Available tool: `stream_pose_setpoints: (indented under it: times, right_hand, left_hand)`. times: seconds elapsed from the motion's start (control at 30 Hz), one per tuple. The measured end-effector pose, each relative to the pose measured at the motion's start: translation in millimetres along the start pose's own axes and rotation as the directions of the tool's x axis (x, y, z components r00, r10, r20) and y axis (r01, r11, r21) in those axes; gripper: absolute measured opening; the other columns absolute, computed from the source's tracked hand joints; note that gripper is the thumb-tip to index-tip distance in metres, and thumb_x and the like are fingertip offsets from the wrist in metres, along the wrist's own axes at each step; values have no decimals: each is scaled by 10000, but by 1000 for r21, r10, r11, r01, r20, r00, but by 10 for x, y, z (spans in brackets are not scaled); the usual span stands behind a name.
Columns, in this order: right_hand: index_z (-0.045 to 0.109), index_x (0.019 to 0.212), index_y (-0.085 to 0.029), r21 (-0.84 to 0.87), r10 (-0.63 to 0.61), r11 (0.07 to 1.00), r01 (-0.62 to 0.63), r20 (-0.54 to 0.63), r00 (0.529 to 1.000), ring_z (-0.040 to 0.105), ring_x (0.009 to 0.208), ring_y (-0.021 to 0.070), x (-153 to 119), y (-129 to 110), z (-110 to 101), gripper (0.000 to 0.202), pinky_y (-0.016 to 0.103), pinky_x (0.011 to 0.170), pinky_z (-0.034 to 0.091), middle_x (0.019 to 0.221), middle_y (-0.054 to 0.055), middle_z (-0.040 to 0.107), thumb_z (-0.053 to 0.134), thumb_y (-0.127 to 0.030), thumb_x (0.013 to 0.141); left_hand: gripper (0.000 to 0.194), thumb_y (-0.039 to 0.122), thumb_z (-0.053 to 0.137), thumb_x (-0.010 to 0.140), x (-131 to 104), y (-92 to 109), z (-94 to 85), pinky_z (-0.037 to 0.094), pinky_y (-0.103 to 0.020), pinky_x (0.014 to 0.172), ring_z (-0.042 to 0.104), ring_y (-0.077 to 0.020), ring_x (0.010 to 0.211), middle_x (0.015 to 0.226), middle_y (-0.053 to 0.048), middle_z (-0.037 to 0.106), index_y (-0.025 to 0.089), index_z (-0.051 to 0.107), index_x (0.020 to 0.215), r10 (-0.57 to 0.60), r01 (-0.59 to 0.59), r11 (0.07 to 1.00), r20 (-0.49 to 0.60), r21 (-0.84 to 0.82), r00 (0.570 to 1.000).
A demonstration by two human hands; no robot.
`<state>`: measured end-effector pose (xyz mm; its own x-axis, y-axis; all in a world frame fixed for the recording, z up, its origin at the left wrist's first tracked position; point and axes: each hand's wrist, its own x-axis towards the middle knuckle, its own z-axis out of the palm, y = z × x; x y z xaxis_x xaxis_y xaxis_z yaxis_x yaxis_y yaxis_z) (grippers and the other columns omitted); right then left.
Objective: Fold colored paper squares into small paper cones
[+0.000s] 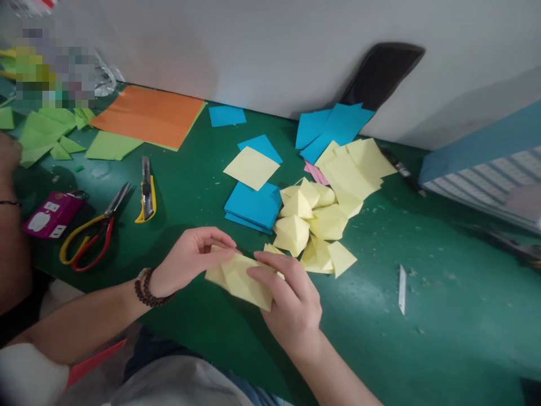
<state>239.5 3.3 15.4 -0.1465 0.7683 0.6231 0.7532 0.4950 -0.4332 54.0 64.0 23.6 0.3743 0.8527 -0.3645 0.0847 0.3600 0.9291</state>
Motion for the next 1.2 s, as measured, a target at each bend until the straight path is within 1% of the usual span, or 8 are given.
stream_pose_setpoints:
  times: [0.13, 0.47, 0.63, 0.77, 0.87, 0.97, 1.07, 1.2]
  right_hand:
    - [656, 921, -241, 15, -34, 999, 33, 45, 998, 699, 852, 203, -8, 0, -16, 147, 327, 696, 587, 982, 70, 706, 680, -149, 809]
    - [613, 1075, -218, 141, -47, 989, 37, 74, 996, 672, 850, 218, 30, -16, -13, 320, 373, 707, 579, 913, 70, 691, 657, -82, 789]
    - [597, 1078, -265, 146, -14, 989, 0, 96, 995, 683, 831, 225, 29, -27, 2, 325, 383, 688, 583, 909, 53, 698, 649, -100, 803]
    - [618, 1013, -246, 123, -15, 992, -7, 178, 984, 688, 843, 216, 25, -26, -13, 209, 358, 695, 583, 946, 64, 699, 648, -165, 823]
    - [635, 981, -222, 108, 13, 993, -36, 212, 977, 692, 858, 206, 17, -12, -39, 144, 328, 701, 580, 967, 76, 701, 640, -196, 839]
    - [649, 955, -226, 68, 86, 993, -100, 179, 980, 698, 850, 193, 11, -3, -58, 123, 304, 708, 575, 960, 64, 707, 620, -176, 847]
    - [664, 954, -229, 30, 87, 995, -94, 169, 982, 699, 860, 197, 6, 2, -59, 133, 303, 722, 575, 982, 68, 704, 634, -181, 834]
    - [667, 975, -224, 12, 25, 1000, -29, 211, 977, 692, 876, 197, 4, 17, -52, 170, 299, 711, 576, 1055, 98, 676, 588, -151, 843]
  left_hand:
    - [162, 274, 737, 754, -4, -4, 13, 533, -220, 668, 707, -180, 814, 840, -68, 749, 151, 701, 852, 26, -26, 1000, 4, 11, 1000]
    - [172, 180, 694, 746, -71, -59, 33, 577, -219, 702, 736, -180, 814, 831, -24, 765, 192, 696, 918, 229, -217, 948, -25, 231, 973]
    - [178, 135, 676, 730, -76, -31, 43, 590, -265, 744, 735, -204, 818, 815, -24, 763, 188, 696, 899, 188, -181, 957, -12, 226, 982]
    - [144, 146, 699, 726, -56, -14, 41, 581, -250, 716, 730, -194, 794, 791, -35, 755, 171, 690, 867, 180, -173, 960, -8, 219, 984]
    - [192, 219, 725, 751, -24, -9, 19, 573, -234, 675, 729, -192, 808, 848, -57, 762, 161, 689, 930, 80, -83, 991, 36, 103, 996]
    - [313, 231, 743, 749, 3, -8, -7, 573, -228, 666, 729, -195, 858, 976, -78, 759, 164, 672, 1046, 4, 2, 999, 122, -46, 993]
    - [350, 182, 736, 748, 9, -18, -16, 570, -217, 664, 726, -198, 893, 1029, -89, 748, 159, 657, 1089, 13, -3, 996, 120, -85, 993]
    - [319, 136, 700, 767, -9, -34, -6, 551, -188, 620, 727, -185, 869, 1044, -95, 741, 151, 658, 1083, 59, -56, 997, 72, -47, 996]
